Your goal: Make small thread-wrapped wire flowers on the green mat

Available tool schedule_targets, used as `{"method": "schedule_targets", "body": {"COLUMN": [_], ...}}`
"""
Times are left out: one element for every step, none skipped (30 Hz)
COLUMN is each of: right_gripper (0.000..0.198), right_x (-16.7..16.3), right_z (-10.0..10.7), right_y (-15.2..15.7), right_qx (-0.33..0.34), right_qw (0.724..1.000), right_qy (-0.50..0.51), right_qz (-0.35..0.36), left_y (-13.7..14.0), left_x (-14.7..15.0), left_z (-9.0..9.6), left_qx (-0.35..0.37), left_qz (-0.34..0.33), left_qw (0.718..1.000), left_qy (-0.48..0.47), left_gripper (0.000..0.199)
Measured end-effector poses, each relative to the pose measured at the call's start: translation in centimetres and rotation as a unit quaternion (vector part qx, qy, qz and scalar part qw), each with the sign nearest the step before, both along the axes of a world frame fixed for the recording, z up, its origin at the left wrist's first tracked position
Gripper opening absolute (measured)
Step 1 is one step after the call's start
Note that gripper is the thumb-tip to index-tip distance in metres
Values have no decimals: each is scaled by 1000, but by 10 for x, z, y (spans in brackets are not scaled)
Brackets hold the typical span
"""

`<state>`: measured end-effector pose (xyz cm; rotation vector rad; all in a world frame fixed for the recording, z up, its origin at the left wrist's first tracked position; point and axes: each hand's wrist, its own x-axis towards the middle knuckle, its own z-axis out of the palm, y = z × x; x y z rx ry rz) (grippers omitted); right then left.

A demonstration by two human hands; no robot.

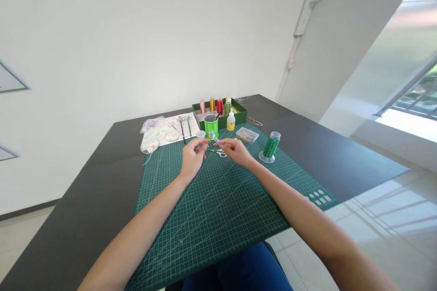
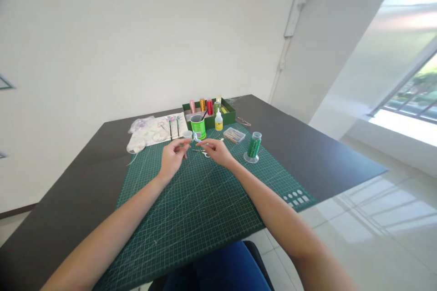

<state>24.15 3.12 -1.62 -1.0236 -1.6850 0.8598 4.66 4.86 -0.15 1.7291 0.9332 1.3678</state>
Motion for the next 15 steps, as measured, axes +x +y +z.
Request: {"method": "schedule_targets", "body": {"right_gripper": [35,34,34,34,34,34,34,33,32,30,28,28,28,28,27], "right_x": [1,2,3,4,4,3,2,1,0,-2,-3,-5,-6,-8,-9], "right_z": [0,0,0,0,0,-1,-3,-5,-8,-11,-14,-17,-20,-24,-26], "right_y": [-1,-2,-4,-7,-10,-14,-19,-24,-29,-35,-40,-46,-50,-55,-59], "right_qx": [2,1,-1,-4,-5,-3,0,11,27,47,66,83,94,101,107], "right_qw": [1000,1000,999,999,999,999,999,999,998,996,993,989,985,980,975], "right_qy": [-11,-22,-32,-40,-45,-47,-47,-51,-59,-68,-78,-88,-98,-112,-131], "right_qz": [1,7,13,21,24,24,19,8,-9,-33,-59,-84,-106,-127,-142], "left_y": [-1,-2,-3,-5,-6,-8,-10,-12,-15,-17,-20,-23,-26,-29,-31], "left_x": [-1,-3,-4,-6,-7,-7,-7,-6,-5,-4,-3,-2,-1,-2,-2], "left_z": [-3,-6,-9,-11,-12,-13,-13,-14,-13,-14,-14,-15,-16,-18,-21], "left_qx": [0,-3,-7,-10,-14,-16,-16,-16,-14,-11,-5,3,10,18,23], "left_qz": [14,28,41,53,58,61,61,59,58,53,48,44,38,33,27], "left_qw": [1000,1000,999,999,998,998,998,998,998,998,999,999,999,999,999], "left_qy": [4,6,6,4,5,5,7,8,8,11,15,19,24,27,30], "left_gripper": [18,18,18,17,17,17,17,18,18,19,20,21,21,21,22]}}
